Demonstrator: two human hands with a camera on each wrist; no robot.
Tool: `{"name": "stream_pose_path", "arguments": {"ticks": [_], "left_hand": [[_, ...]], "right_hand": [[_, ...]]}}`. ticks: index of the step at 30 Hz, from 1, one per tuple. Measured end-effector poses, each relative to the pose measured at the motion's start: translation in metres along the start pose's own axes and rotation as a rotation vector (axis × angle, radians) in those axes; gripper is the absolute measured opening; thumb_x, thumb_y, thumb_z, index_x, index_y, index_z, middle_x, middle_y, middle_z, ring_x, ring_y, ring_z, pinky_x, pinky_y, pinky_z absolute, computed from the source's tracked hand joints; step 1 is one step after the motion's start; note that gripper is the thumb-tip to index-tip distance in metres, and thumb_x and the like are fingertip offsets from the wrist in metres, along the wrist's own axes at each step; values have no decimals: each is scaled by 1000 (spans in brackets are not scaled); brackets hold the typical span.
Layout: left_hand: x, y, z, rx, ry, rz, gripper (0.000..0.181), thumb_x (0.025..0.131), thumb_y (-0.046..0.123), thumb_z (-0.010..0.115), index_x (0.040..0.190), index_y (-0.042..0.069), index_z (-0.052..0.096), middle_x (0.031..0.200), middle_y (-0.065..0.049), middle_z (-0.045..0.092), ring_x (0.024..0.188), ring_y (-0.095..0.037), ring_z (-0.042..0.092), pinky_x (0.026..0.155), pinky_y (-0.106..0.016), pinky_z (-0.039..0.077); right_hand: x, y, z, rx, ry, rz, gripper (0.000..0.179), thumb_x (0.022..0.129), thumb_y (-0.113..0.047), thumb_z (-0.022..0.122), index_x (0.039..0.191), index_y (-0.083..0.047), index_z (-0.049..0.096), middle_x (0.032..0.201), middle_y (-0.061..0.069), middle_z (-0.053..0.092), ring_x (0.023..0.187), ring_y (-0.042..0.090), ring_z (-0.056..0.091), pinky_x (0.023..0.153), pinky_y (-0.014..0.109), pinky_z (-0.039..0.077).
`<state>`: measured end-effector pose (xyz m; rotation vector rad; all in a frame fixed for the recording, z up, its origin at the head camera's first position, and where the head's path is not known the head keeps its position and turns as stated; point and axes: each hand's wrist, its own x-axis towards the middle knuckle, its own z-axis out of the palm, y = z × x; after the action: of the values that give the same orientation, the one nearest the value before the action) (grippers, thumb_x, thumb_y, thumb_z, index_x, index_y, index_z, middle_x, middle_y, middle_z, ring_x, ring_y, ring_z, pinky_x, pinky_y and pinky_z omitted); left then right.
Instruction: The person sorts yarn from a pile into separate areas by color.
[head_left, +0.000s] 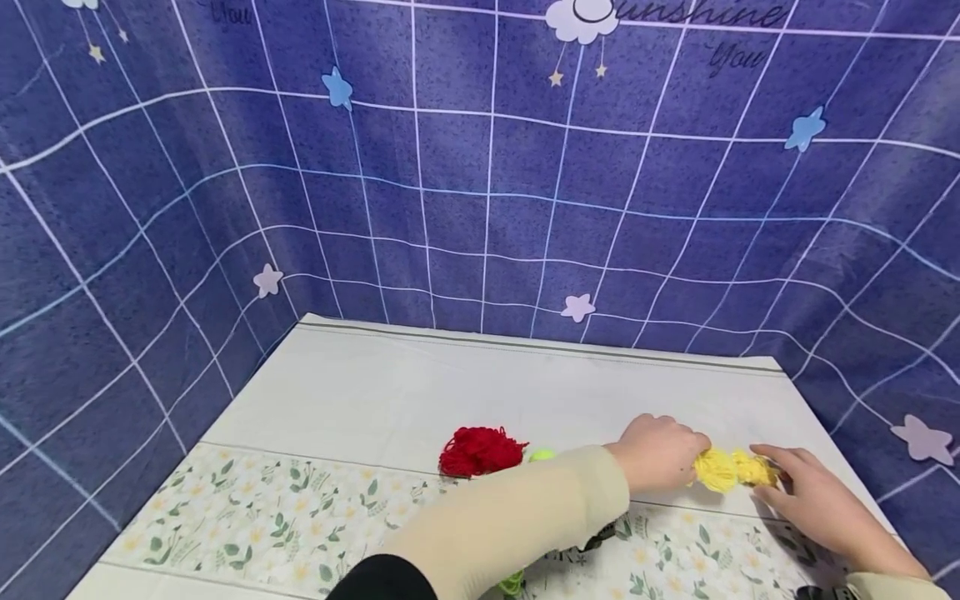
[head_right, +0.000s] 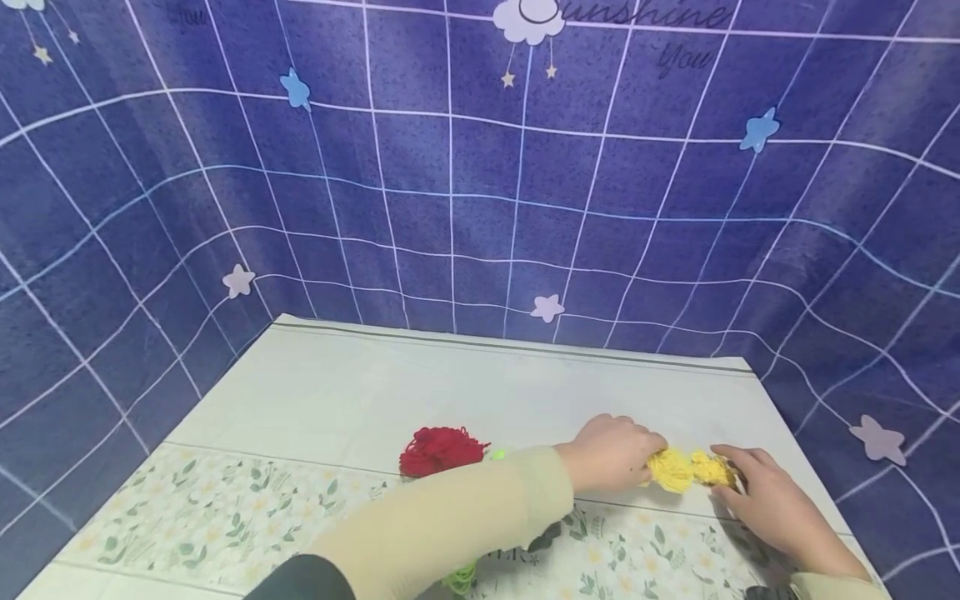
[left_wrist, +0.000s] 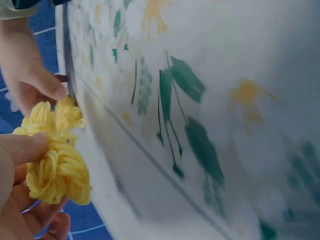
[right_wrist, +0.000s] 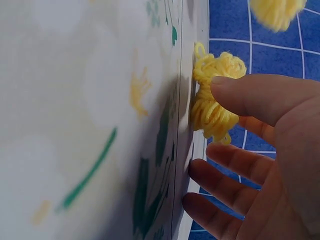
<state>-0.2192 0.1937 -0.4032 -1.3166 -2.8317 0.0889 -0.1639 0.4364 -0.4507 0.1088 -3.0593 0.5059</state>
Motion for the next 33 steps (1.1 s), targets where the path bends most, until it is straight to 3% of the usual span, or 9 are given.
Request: {"name": "stream_pose_path", "arguments": {"ticks": [3,7,12,18,22,25,29,33], "left_hand": [[12,10,8,10,4,-52,33,98,43,63,131,44,61,113,24,66,94,-3,59,77,-26,45],[16,13,15,22,15,-81,27,100,43,60,127,42,63,110,22,66,91,-4,57,76,-26,47],[13,7,21,5,14,-58,26,102,40,57,127,39,62,110,20,64,91,-5,54,76,-26,46],[6,0,26,9,-7,-9,39,101,45,58,139,40,56,122,20,60,101,-5,53,81,-26,46],[-5,-4,18,-5,-32,-5,50,98,50,61,146,42,50,132,21,56,114,-5,52,90,-27,46],[-16,-11,8,-30,-32,1,54,98,50,61,149,41,46,137,21,53,120,-6,50,94,-27,45],[-34,-22,-6,-49,-28,27,57,98,52,60,151,40,44,141,19,52,124,-6,50,97,-28,45],[-56,-37,-19,-52,-27,61,60,97,54,60,152,39,43,144,18,51,127,-6,48,101,-29,44]], "right_hand": [[-3,1,1,2,18,-11,58,88,-18,77,136,4,54,101,13,53,78,20,46,61,34,37],[-2,1,0,7,12,-8,58,88,-19,76,136,4,54,103,13,54,80,21,47,63,35,39],[0,0,-2,3,-17,9,59,89,-21,76,138,4,53,105,15,55,83,23,48,65,38,41],[-1,-3,-4,6,-35,22,62,90,-23,76,139,4,52,106,15,54,82,21,48,63,37,41],[-5,-10,-7,-23,14,-15,60,88,-21,77,139,1,54,115,23,57,80,21,52,63,40,44],[-7,-20,-10,-35,69,-73,58,87,-20,78,138,-2,56,123,27,57,88,32,59,70,51,50],[-7,-40,-14,-27,102,-145,57,88,-23,78,138,-5,57,125,23,59,108,45,58,81,64,48],[-4,-63,-17,-14,100,-185,56,90,-25,77,140,-8,57,127,19,59,114,46,55,87,66,45]]}}
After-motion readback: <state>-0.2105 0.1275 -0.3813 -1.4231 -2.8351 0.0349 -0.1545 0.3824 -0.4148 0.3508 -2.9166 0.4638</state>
